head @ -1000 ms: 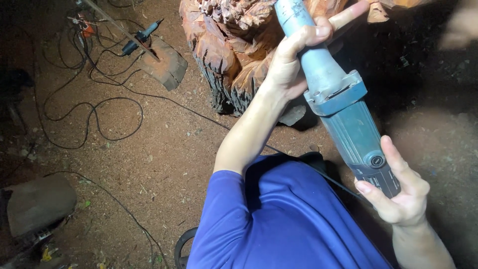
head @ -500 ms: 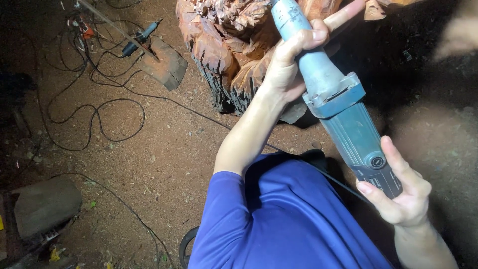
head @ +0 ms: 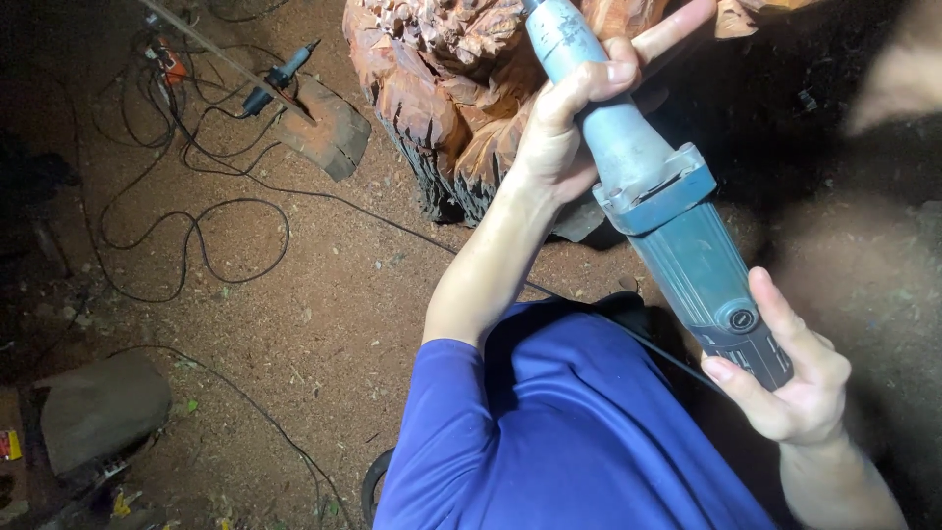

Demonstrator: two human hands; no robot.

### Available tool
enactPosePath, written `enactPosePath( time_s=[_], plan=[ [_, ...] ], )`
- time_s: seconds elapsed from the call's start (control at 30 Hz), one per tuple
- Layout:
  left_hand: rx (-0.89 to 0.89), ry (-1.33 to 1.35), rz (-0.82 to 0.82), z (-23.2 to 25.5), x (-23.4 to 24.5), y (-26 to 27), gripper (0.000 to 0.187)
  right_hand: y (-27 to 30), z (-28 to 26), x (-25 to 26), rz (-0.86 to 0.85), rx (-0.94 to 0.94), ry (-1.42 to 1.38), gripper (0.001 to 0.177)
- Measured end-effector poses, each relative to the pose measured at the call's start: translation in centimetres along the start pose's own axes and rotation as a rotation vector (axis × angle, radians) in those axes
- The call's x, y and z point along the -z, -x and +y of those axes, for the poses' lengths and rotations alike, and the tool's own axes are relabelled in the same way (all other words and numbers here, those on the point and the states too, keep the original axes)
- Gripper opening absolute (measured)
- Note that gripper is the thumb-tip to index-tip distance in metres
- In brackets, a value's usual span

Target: Using a power rotary tool to carve intricate details into a large wooden sculpture

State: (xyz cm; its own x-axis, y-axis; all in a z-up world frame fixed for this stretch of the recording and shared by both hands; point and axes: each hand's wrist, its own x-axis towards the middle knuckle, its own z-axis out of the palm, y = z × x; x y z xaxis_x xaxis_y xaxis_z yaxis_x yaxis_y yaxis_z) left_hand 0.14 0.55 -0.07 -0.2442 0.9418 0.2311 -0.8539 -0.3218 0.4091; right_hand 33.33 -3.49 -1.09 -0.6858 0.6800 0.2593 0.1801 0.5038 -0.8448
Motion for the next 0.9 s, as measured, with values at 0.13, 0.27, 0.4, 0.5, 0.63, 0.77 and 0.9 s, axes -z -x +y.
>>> enactPosePath(
  time_s=[0.13,0.27,0.4,0.5,0.63,0.77,0.9],
  plan=[
    [-0.002,-0.035,-0.023,0.12,0.21,-0.02,0.019,-0.02,-0.18,-0.03,-0.002,0.008,0.019,0.086],
    [0.018,-0.005,-0.017,0.32,-0.09,-0.09,0.018,-0.11,-0.22,-0.26,0.003,0.010,0.017,0.087],
    [0.051,0.032,-0.001,0.72,-0.30,-0.08,0.020,-0.59,-0.33,-0.71,-0.016,0.064,-0.015,0.086],
    [0.043,-0.050,-0.004,0.59,0.63,0.27,0.017,-0.32,-0.09,-0.61,-0.014,0.063,0.000,0.085],
    [0.027,0.009,-0.017,0.72,-0.11,-0.27,0.019,-0.48,-0.02,-0.80,-0.009,0.062,-0.010,0.088],
    [0.039,0.015,-0.034,0.91,-0.11,-0.15,0.019,-0.70,-0.28,-0.89,-0.018,0.070,-0.026,0.086],
    [0.035,0.002,-0.055,0.55,0.49,-0.19,0.018,-0.36,-0.07,-0.50,-0.010,0.055,0.010,0.087]
  ],
)
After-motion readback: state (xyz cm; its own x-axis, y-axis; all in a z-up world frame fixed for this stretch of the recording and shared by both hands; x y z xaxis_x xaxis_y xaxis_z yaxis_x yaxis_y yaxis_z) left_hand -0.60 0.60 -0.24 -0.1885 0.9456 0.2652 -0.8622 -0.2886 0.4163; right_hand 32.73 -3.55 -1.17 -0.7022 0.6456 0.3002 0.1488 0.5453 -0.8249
